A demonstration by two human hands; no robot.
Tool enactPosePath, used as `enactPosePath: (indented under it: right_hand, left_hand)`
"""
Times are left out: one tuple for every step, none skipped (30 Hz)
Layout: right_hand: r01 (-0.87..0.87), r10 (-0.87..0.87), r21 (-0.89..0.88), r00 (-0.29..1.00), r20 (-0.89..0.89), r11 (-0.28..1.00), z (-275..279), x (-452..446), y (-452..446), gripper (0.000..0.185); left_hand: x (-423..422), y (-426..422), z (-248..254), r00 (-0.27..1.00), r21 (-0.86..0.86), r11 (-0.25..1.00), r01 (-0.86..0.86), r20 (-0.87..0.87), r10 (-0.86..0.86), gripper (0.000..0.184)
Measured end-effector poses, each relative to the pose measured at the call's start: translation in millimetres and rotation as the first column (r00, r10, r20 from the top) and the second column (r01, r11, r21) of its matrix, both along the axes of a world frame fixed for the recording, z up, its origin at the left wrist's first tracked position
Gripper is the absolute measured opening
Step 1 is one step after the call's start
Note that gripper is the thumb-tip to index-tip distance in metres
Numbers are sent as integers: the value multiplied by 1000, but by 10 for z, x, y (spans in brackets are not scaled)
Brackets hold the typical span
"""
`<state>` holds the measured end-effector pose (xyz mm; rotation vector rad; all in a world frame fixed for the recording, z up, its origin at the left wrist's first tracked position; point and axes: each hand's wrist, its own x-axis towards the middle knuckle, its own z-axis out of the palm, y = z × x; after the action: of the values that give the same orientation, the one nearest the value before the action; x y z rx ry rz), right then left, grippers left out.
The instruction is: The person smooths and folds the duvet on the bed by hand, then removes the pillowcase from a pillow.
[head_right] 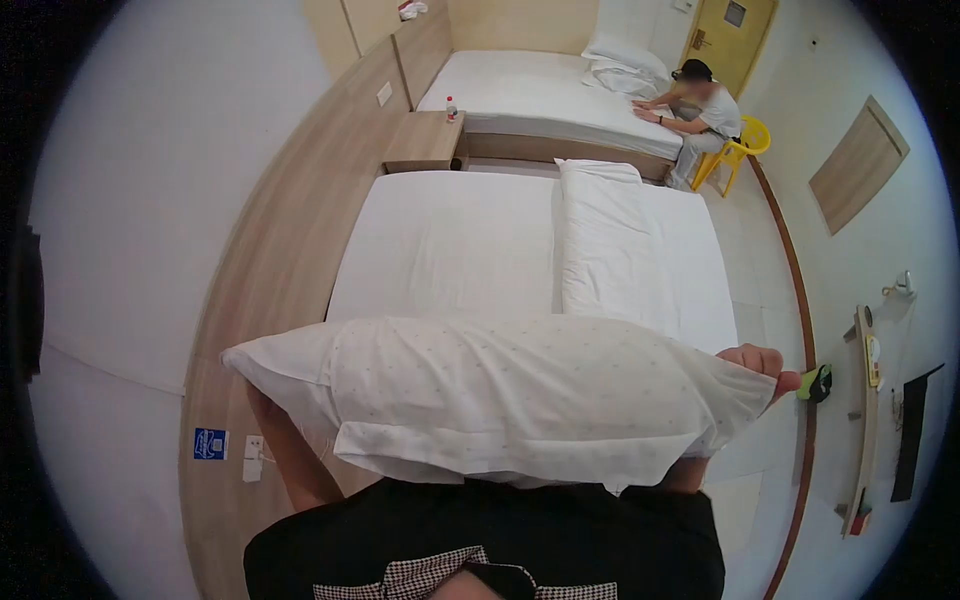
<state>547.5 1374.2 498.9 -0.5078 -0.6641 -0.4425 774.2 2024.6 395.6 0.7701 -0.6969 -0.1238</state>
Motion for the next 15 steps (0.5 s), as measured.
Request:
enactPosePath:
  right_hand:
    - [71, -71, -32, 997, 0, 997, 100, -28, 26, 50]
    - [-29, 32, -72, 999, 33, 997, 277, -26, -45, 47]
    - [-10, 14, -96, 999, 48, 995, 429, -35, -148, 45]
    - [52, -47, -110, 998, 46, 993, 508, -52, -233, 44]
    - [159, -156, -119, 987, 32, 980, 589, -46, -333, 43]
    - [329, -333, -139, 943, -5, 934, 584, -21, -472, 41]
    - [541, -567, -213, 820, -84, 814, 522, 59, -602, 40]
    - [705, -810, -408, 555, -193, 580, 340, 211, -716, 39]
    - [628, -959, -725, 189, -210, 283, 36, 460, -849, 38]
    - [339, -994, -939, -61, -87, 62, -377, 669, -880, 38]
    - [45, -995, -997, -83, 52, -56, -842, 749, -742, 37]
    - [-95, -998, -993, 24, 61, -63, -1238, 750, -442, 36]
    - [-169, -987, -985, 160, -5, -22, -1539, 724, -55, 36]
    - [-211, -949, -976, 293, -113, 51, -1683, 635, 359, 36]
    - [-263, -890, -959, 405, -208, 104, -1756, 517, 743, 35]
  left_hand:
    - [-7, -64, -17, 995, 30, 998, -58, -81, 60, 42]
    - [-5, -103, -13, 983, 62, 993, -101, -149, 109, 43]
    - [9, -143, -2, 967, 92, 987, -130, -209, 146, 45]
    - [31, -182, 9, 949, 123, 981, -153, -259, 181, 46]
    - [52, -211, 27, 930, 152, 974, -167, -304, 207, 48]
    - [78, -247, 37, 910, 176, 969, -174, -347, 227, 50]
    - [106, -292, 38, 890, 198, 964, -178, -386, 244, 51]
    - [145, -334, 37, 869, 221, 960, -170, -427, 252, 53]
    - [189, -388, 26, 848, 243, 958, -155, -465, 255, 54]
    - [214, -431, -5, 824, 257, 956, -143, -504, 258, 56]
    - [217, -468, -58, 792, 270, 954, -131, -550, 265, 58]
    - [219, -500, -123, 747, 270, 955, -126, -608, 270, 59]
    - [210, -513, -200, 676, 266, 954, -139, -679, 288, 61]
    - [182, -508, -351, 597, 268, 952, -147, -743, 302, 63]
    - [166, -489, -510, 507, 281, 949, -146, -802, 315, 65]
